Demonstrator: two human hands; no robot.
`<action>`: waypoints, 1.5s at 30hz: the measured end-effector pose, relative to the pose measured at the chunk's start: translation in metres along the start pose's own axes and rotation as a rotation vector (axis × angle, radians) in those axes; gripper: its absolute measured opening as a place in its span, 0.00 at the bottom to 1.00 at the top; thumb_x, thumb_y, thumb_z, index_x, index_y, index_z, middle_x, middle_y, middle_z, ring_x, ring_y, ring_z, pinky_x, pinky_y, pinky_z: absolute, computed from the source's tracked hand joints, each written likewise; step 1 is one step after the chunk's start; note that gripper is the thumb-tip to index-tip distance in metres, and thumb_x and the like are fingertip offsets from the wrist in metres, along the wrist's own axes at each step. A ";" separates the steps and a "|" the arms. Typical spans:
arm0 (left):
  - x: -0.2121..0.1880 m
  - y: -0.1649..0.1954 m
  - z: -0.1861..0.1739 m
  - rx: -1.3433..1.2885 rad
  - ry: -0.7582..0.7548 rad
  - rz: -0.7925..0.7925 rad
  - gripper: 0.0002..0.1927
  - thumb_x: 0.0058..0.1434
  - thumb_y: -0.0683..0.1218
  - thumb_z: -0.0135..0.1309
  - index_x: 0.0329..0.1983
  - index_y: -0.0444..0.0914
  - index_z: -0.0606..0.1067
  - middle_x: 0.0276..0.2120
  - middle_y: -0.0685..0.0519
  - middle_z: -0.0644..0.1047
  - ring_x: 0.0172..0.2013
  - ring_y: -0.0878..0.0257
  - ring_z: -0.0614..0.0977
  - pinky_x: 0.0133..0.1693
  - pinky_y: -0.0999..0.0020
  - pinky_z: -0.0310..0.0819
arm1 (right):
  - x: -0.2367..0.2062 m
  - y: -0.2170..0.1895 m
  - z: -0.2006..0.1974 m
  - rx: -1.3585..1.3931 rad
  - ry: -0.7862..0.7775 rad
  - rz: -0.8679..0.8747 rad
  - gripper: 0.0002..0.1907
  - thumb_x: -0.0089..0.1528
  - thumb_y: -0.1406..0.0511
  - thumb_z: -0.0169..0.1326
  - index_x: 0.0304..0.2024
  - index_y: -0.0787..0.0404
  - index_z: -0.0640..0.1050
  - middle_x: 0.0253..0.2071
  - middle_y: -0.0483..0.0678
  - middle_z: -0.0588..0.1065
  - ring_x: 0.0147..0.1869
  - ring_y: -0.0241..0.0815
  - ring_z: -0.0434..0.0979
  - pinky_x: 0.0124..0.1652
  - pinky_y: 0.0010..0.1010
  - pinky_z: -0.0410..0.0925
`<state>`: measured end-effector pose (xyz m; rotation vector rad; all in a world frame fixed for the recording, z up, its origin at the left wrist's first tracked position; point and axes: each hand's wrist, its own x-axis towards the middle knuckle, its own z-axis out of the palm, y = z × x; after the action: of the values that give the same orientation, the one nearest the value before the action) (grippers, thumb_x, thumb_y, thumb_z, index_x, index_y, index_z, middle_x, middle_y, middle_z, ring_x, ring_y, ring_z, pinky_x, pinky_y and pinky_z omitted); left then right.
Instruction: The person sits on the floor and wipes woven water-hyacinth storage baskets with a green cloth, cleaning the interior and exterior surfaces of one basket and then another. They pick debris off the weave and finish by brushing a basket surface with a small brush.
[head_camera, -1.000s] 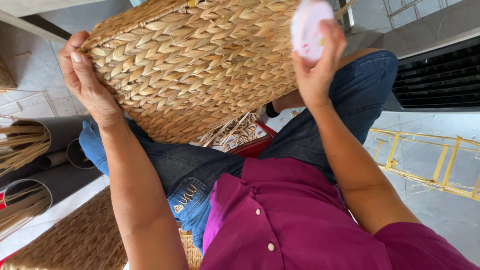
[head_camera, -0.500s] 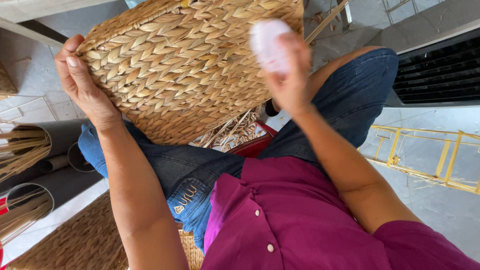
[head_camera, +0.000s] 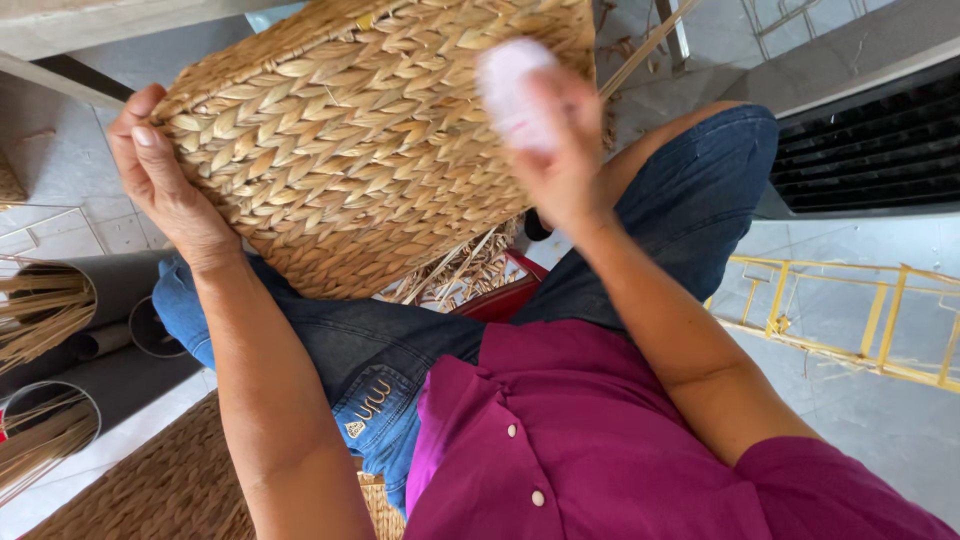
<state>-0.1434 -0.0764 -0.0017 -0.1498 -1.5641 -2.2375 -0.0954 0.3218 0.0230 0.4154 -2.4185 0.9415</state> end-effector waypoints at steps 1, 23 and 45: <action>0.001 0.000 0.000 0.011 0.003 0.016 0.22 0.79 0.56 0.52 0.62 0.34 0.72 0.58 0.49 0.76 0.55 0.64 0.75 0.62 0.68 0.69 | 0.010 0.014 -0.011 0.017 0.081 0.049 0.43 0.61 0.77 0.65 0.75 0.50 0.65 0.70 0.52 0.61 0.73 0.52 0.69 0.68 0.38 0.71; 0.002 -0.010 -0.010 0.035 0.004 0.064 0.22 0.80 0.56 0.50 0.62 0.33 0.73 0.54 0.50 0.77 0.53 0.65 0.76 0.60 0.70 0.70 | -0.011 -0.014 0.021 0.083 0.106 0.098 0.42 0.61 0.73 0.69 0.74 0.52 0.64 0.68 0.50 0.60 0.73 0.48 0.64 0.65 0.38 0.71; 0.002 -0.017 -0.019 0.045 0.007 0.034 0.22 0.81 0.56 0.50 0.63 0.34 0.73 0.55 0.50 0.75 0.54 0.65 0.75 0.58 0.69 0.69 | -0.045 -0.028 0.023 0.168 -0.155 -0.021 0.43 0.55 0.68 0.72 0.69 0.56 0.67 0.68 0.57 0.61 0.71 0.58 0.67 0.67 0.45 0.67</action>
<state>-0.1495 -0.0894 -0.0233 -0.1538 -1.5952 -2.1731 -0.0537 0.2904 -0.0015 0.5939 -2.4751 1.1463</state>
